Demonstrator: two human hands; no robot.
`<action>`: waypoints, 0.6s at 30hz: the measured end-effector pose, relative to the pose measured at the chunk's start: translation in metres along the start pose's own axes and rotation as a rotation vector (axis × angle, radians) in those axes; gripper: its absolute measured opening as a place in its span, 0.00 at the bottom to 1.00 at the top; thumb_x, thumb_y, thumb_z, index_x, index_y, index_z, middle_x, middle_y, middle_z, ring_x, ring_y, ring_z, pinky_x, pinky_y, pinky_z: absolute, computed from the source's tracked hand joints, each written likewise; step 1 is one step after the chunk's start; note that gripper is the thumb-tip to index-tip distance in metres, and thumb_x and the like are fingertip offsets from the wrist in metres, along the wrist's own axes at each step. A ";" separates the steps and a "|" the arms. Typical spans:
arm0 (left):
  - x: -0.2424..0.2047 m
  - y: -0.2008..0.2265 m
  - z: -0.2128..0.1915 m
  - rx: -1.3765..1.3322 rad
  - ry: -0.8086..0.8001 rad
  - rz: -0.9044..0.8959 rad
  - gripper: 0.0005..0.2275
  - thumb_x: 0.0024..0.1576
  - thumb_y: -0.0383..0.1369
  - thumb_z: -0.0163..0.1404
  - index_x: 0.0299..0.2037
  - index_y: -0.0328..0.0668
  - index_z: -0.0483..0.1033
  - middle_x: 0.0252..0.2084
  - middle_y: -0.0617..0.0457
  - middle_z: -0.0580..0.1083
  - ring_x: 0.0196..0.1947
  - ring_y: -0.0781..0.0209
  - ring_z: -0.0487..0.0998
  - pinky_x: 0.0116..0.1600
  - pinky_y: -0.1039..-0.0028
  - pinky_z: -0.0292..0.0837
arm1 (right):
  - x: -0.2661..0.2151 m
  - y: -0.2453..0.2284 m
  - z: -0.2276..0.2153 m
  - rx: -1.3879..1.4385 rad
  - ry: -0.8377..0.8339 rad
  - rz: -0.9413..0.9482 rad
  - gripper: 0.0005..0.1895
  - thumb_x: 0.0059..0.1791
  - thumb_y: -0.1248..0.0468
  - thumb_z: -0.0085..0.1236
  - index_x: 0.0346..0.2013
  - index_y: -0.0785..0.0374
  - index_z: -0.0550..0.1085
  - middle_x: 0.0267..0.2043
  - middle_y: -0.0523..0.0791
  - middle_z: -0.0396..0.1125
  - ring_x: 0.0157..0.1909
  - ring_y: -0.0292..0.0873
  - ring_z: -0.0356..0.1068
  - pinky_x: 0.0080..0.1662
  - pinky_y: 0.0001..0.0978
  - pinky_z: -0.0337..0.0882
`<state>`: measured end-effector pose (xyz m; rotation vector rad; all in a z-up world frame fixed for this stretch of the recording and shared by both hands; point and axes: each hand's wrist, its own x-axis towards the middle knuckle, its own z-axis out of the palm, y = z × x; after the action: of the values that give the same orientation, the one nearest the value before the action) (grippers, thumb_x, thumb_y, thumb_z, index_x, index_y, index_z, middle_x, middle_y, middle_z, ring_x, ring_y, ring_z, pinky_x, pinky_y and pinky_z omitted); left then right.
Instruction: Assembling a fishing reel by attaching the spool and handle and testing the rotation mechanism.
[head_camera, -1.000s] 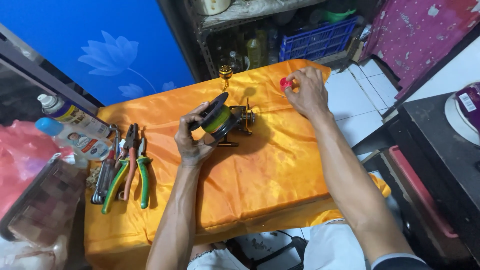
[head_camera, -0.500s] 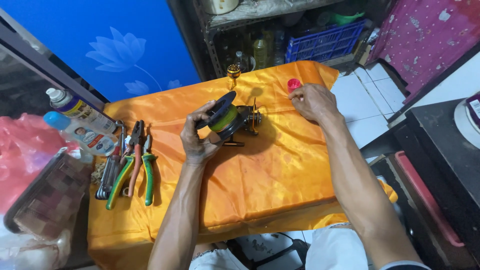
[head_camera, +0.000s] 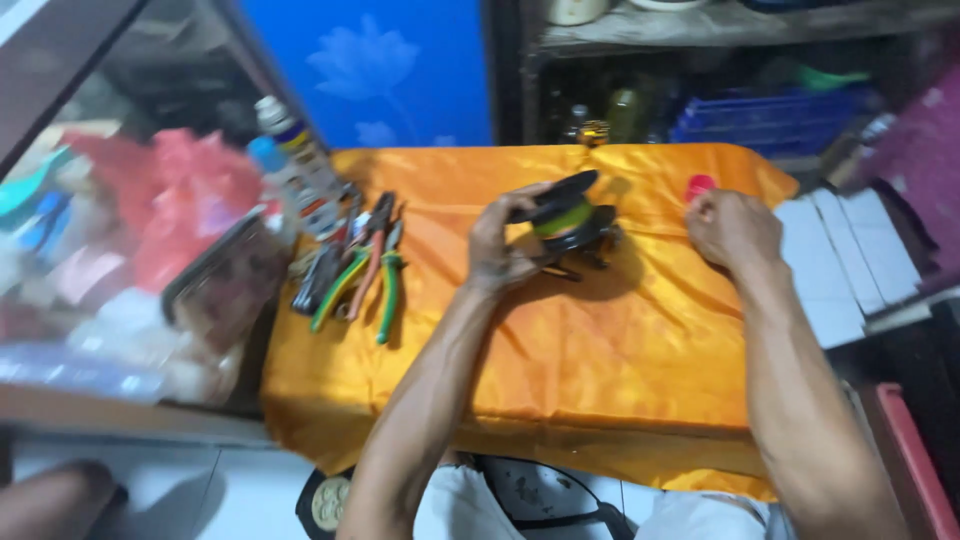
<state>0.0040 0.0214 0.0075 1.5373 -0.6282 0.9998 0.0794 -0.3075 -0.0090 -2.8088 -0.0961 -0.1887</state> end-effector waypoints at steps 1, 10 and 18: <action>-0.001 0.006 -0.008 0.022 0.021 -0.001 0.20 0.43 0.35 0.71 0.37 0.42 0.72 0.49 0.47 0.81 0.51 0.46 0.82 0.56 0.65 0.76 | -0.005 -0.018 -0.006 -0.002 -0.009 -0.029 0.11 0.48 0.52 0.58 0.41 0.46 0.82 0.40 0.50 0.77 0.51 0.60 0.75 0.53 0.54 0.74; 0.001 0.015 -0.014 0.173 -0.144 -0.015 0.19 0.45 0.34 0.64 0.39 0.43 0.64 0.54 0.48 0.78 0.52 0.54 0.83 0.51 0.70 0.78 | -0.063 -0.153 -0.069 0.102 0.322 -0.546 0.05 0.55 0.62 0.50 0.36 0.51 0.74 0.43 0.37 0.74 0.47 0.43 0.73 0.43 0.40 0.70; -0.011 -0.032 0.005 0.072 -0.029 -0.021 0.18 0.43 0.33 0.68 0.38 0.45 0.71 0.43 0.49 0.80 0.40 0.48 0.82 0.49 0.69 0.76 | -0.073 -0.334 -0.002 -0.053 0.466 -1.194 0.02 0.44 0.63 0.52 0.26 0.54 0.70 0.27 0.42 0.65 0.37 0.49 0.70 0.38 0.40 0.70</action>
<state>0.0267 0.0218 -0.0186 1.6208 -0.6005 0.9948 -0.0224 0.0044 0.0875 -2.2775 -1.6135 -1.0724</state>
